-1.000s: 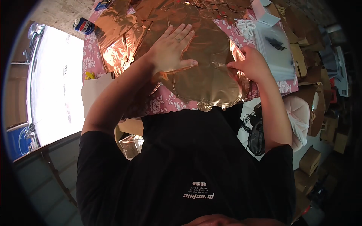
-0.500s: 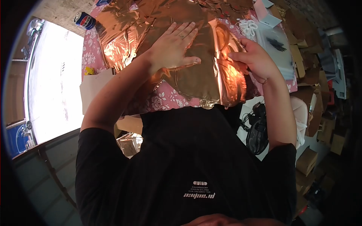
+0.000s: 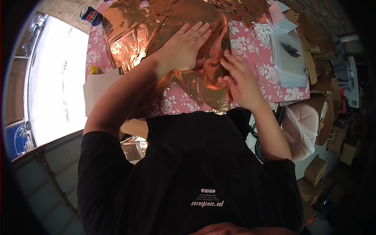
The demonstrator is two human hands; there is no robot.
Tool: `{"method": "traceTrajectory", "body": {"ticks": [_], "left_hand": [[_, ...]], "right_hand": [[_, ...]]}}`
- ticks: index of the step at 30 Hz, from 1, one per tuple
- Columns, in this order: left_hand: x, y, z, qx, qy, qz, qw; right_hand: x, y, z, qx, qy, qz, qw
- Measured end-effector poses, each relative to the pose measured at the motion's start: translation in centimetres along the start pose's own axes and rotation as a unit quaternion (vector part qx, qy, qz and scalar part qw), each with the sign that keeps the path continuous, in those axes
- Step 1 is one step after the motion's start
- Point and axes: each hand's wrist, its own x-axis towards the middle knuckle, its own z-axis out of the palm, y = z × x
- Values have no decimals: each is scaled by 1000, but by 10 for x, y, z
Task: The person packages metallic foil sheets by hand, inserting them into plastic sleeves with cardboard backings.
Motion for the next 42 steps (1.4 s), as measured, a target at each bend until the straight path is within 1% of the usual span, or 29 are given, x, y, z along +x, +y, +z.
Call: {"method": "traceTrajectory", "body": {"ticks": [1, 3, 4, 6, 9, 13, 15, 16, 18, 19, 21, 22, 23, 25, 26, 28, 29, 31, 35, 37, 42], "left_hand": [[0, 0, 2, -1, -1, 3, 1000], [2, -1, 3, 65, -18, 1, 998], [2, 0, 3, 66, -18, 2, 998], [2, 1, -1, 3, -9, -5, 1000], [1, 3, -2, -24, 6, -6, 1000], [0, -2, 3, -1, 5, 3, 1000], [1, -7, 4, -57, -1, 0, 998], [2, -12, 4, -56, -2, 2, 998], [7, -20, -4, -241, -34, -42, 969], [6, -24, -9, -241, -35, -41, 969], [8, -28, -27, -207, 29, -18, 978], [10, -24, -32, -132, 50, 18, 990], [13, -14, -40, -131, 48, 19, 990], [21, 5, -49, -104, 4, 94, 990], [27, 8, -43, -103, 5, 94, 990], [36, 8, -22, -115, -47, 83, 989], [40, 4, -18, -115, -46, 84, 989], [50, -5, -9, -54, -50, 86, 994], [59, -16, 1, -66, -46, 78, 994], [61, -20, 7, -58, -16, 76, 995], [62, -24, 7, -69, -23, 56, 996]], "right_hand": [[-2, -1, 3, 0, 1, 3, 1000], [-2, -5, 6, -29, -52, -28, 998], [-2, -4, 5, -42, -64, -30, 997], [-1, -6, 6, -48, -69, -28, 996], [1, -8, 4, -61, -80, -28, 995], [-1, -8, 4, -66, -79, -36, 994], [-2, -5, 7, -64, -72, -38, 995], [-3, -4, 8, -65, -67, -41, 995], [-2, -6, 8, -64, -64, -40, 995], [-2, -6, 7, -65, -64, -40, 995], [-3, -4, 7, -70, -67, -40, 994], [-4, -3, 8, -75, -73, -41, 994], [-4, -4, 8, -73, -72, -40, 994], [-2, -7, 6, -67, -61, -38, 995], [-2, -7, 6, -68, -60, -39, 995], [-3, -6, 8, -69, -65, -33, 995], [-3, -5, 8, -70, -64, -33, 995], [-4, -4, 9, -67, -66, -39, 995], [-5, -5, 8, -80, -64, -42, 994], [-5, -5, 8, -76, -63, -46, 994], [-4, -6, 8, -76, -65, -42, 994]]}}
